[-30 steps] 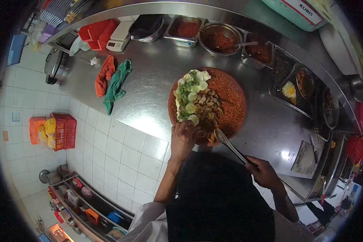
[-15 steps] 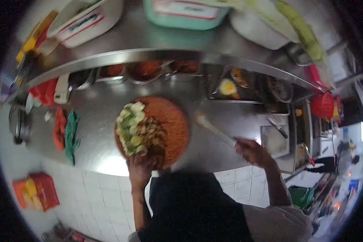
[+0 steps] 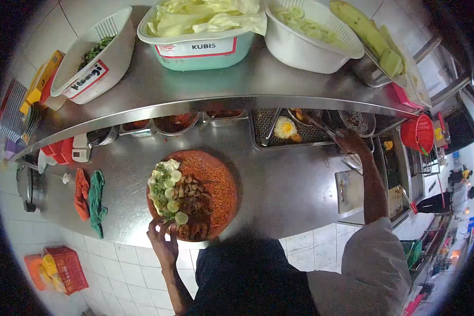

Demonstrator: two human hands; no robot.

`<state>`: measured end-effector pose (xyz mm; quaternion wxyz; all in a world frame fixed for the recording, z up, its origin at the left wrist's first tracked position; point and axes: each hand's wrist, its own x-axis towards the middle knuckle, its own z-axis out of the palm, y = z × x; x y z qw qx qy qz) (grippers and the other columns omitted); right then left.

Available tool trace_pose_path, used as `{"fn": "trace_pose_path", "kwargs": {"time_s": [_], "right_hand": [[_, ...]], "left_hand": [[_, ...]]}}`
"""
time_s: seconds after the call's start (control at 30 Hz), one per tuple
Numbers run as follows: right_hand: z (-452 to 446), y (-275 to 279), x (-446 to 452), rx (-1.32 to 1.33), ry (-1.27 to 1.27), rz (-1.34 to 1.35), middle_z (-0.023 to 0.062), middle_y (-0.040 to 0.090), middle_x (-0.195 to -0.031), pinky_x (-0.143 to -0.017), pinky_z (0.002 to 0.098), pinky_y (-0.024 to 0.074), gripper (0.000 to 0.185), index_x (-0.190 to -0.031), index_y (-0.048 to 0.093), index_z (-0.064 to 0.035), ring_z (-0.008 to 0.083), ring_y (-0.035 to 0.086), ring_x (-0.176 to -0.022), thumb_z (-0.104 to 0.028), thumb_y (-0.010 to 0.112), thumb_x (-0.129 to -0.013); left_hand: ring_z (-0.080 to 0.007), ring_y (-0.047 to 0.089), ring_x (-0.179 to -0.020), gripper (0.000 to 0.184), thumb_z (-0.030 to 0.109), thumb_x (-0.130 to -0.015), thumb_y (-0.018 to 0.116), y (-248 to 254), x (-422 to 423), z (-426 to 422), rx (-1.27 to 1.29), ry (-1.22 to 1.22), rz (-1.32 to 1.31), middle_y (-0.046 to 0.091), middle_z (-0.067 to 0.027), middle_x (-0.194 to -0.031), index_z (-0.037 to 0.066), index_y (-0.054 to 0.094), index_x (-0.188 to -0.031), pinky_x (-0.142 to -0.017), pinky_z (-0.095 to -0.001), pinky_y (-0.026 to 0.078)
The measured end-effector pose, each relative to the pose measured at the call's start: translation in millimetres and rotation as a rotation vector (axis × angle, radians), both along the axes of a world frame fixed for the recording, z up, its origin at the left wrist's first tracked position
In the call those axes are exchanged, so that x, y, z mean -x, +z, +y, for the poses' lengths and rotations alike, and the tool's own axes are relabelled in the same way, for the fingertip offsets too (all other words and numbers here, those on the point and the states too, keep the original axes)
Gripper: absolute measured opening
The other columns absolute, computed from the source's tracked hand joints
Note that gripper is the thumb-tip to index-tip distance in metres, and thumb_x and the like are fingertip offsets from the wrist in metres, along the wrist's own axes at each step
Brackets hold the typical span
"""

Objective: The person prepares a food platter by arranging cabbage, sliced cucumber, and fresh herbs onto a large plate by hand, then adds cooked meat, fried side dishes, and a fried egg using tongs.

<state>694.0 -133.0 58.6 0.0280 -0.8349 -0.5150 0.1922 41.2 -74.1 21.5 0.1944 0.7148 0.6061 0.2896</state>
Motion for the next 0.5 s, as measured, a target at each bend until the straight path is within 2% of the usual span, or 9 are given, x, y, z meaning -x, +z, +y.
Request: {"fn": "trace_pose_path", "kwargs": {"time_s": [0.07, 0.1, 0.17, 0.23, 0.27, 0.3, 0.37, 0.5], "right_hand": [[9.4, 6.1, -0.4, 0.135, 0.399, -0.284, 0.0213, 0.066, -0.106, -0.086, 0.0468, 0.0494, 0.042, -0.119, 0.061, -0.0051, 0.0352, 0.063, -0.099, -0.036, 0.062, -0.090], [7.4, 0.6, -5.1, 0.140, 0.411, -0.274, 0.0213, 0.066, -0.106, -0.086, 0.0468, 0.0494, 0.042, -0.119, 0.061, -0.0051, 0.0352, 0.063, -0.099, -0.036, 0.062, -0.090], [-3.2, -15.8, -37.6, -0.061, 0.191, -0.054, 0.0223, 0.060, -0.122, -0.091, 0.0441, 0.0474, 0.043, -0.121, 0.059, -0.0056, 0.0388, 0.058, -0.109, -0.036, 0.058, -0.091], [-27.6, -41.4, -108.4, 0.080, 0.388, -0.705, 0.0192, 0.060, -0.121, -0.094, 0.0418, 0.0453, 0.040, -0.123, 0.058, -0.0062, 0.0353, 0.059, -0.106, -0.034, 0.054, -0.094], [-32.9, -23.3, -84.2, 0.029, 0.116, -0.542, 0.0175, 0.058, -0.122, -0.093, 0.0417, 0.0457, 0.037, -0.123, 0.058, -0.0056, 0.0344, 0.058, -0.102, -0.030, 0.053, -0.095], [-35.4, 2.5, -60.6, -0.080, 0.059, -0.385, 0.0169, 0.059, -0.119, -0.091, 0.0413, 0.0461, 0.038, -0.124, 0.057, -0.0059, 0.0335, 0.058, -0.100, -0.029, 0.053, -0.094], [-17.7, 52.0, 6.2, -0.125, 0.132, -0.112, 0.0156, 0.060, -0.113, -0.087, 0.0403, 0.0470, 0.039, -0.126, 0.056, -0.0066, 0.0318, 0.059, -0.095, -0.027, 0.055, -0.093], [22.5, 125.5, 160.3, 0.151, 0.433, 0.147, 0.0131, 0.062, -0.101, -0.079, 0.0384, 0.0488, 0.043, -0.131, 0.054, -0.0079, 0.0283, 0.060, -0.086, -0.023, 0.058, -0.091]], "left_hand": [[-0.0249, 0.049, -0.100, 0.013, 0.008, -0.083, 0.072, -15.7, 13.4, 2.0, 0.053, 0.049, -0.165, 0.056, -0.0061, -0.114, 0.005, 0.071, -0.095, -0.091, -0.0354, 0.043], [-0.0248, 0.049, -0.103, 0.012, 0.007, -0.082, 0.073, -14.3, 13.9, -0.5, 0.057, 0.072, -0.158, 0.056, -0.0064, -0.114, 0.004, 0.071, -0.093, -0.092, -0.0350, 0.043], [-0.0247, 0.049, -0.106, 0.013, 0.006, -0.081, 0.073, -10.1, 16.9, -3.1, 0.083, 0.103, -0.180, 0.056, -0.0064, -0.114, 0.004, 0.071, -0.094, -0.093, -0.0350, 0.043], [-0.0244, 0.052, -0.110, 0.018, 0.006, -0.080, 0.074, -19.3, 32.6, -6.5, 0.136, 0.148, -0.203, 0.056, -0.0069, -0.115, 0.004, 0.071, -0.098, -0.095, -0.0359, 0.043], [-0.0249, 0.054, -0.107, 0.021, 0.008, -0.079, 0.075, -0.8, 33.2, -8.6, 0.074, 0.098, 0.056, 0.057, -0.0075, -0.113, 0.007, 0.072, -0.100, -0.094, -0.0366, 0.043], [-0.0248, 0.056, -0.103, 0.020, 0.011, -0.078, 0.076, -8.2, 44.5, -11.2, -0.039, 0.083, 0.128, 0.059, -0.0070, -0.112, 0.012, 0.073, -0.098, -0.090, -0.0370, 0.043], [-0.0219, 0.058, -0.096, 0.018, 0.014, -0.079, 0.076, -8.9, 54.3, -12.7, -0.038, 0.124, 0.117, 0.060, -0.0055, -0.110, 0.016, 0.073, -0.096, -0.081, -0.0361, 0.043], [-0.0216, 0.058, -0.089, 0.013, 0.014, -0.080, 0.075, -27.0, 67.7, -16.9, -0.035, 0.151, -0.011, 0.061, -0.0053, -0.107, 0.014, 0.074, -0.093, -0.081, -0.0360, 0.044]]}}
